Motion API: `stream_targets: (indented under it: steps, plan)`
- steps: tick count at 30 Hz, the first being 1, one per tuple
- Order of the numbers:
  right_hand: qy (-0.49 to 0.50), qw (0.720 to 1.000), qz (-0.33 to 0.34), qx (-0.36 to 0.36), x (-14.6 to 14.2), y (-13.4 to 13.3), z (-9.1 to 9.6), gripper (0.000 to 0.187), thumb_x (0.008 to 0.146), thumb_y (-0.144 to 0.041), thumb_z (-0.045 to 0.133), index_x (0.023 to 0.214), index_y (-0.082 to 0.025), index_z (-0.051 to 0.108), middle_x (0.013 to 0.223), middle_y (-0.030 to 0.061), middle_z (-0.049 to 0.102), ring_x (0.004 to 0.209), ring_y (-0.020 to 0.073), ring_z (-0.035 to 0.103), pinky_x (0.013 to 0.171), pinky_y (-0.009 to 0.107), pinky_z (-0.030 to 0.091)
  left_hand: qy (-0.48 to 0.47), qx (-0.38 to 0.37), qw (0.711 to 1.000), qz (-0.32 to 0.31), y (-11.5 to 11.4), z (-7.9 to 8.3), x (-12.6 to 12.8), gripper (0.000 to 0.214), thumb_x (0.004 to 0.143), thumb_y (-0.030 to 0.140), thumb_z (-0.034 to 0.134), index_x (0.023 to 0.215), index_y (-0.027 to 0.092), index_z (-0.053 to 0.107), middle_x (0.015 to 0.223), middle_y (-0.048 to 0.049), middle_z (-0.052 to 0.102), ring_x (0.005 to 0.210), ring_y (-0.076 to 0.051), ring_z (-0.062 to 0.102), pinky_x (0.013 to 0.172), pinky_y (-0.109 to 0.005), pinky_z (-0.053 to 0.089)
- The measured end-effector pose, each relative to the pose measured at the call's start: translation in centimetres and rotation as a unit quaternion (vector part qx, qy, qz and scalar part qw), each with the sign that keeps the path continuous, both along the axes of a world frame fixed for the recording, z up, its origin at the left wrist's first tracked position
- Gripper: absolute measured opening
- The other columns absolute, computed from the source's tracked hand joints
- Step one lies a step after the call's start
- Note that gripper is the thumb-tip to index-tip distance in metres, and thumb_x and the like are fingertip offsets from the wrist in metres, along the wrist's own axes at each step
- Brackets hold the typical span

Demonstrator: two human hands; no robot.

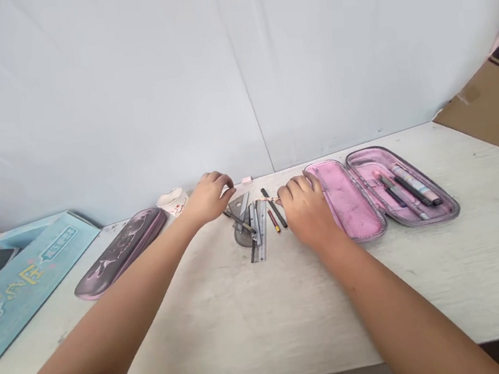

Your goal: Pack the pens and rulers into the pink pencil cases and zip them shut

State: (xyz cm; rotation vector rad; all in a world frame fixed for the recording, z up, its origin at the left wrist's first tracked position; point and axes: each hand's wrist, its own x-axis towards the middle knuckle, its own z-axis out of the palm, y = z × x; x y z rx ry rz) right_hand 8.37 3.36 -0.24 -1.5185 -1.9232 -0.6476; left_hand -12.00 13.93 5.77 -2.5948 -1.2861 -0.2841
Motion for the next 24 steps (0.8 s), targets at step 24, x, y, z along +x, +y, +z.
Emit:
stream_targets:
  steps: [24]
  plan:
    - [0.073, 0.996, 0.039, 0.029, -0.1, 0.1, 0.2, 0.017, 0.089, -0.018, 0.038, 0.087, -0.015, 0.055, 0.082, 0.0065, 0.061, 0.088, 0.0202, 0.047, 0.098, 0.040, 0.028, -0.511, -0.539, 0.669, -0.021, -3.8, -0.3, 2.1, 0.013, 0.079, 0.024, 0.058, 0.086, 0.015, 0.051, 0.082, -0.0033, 0.059, 0.070, -0.011, 0.060, 0.076, -0.031, 0.050]
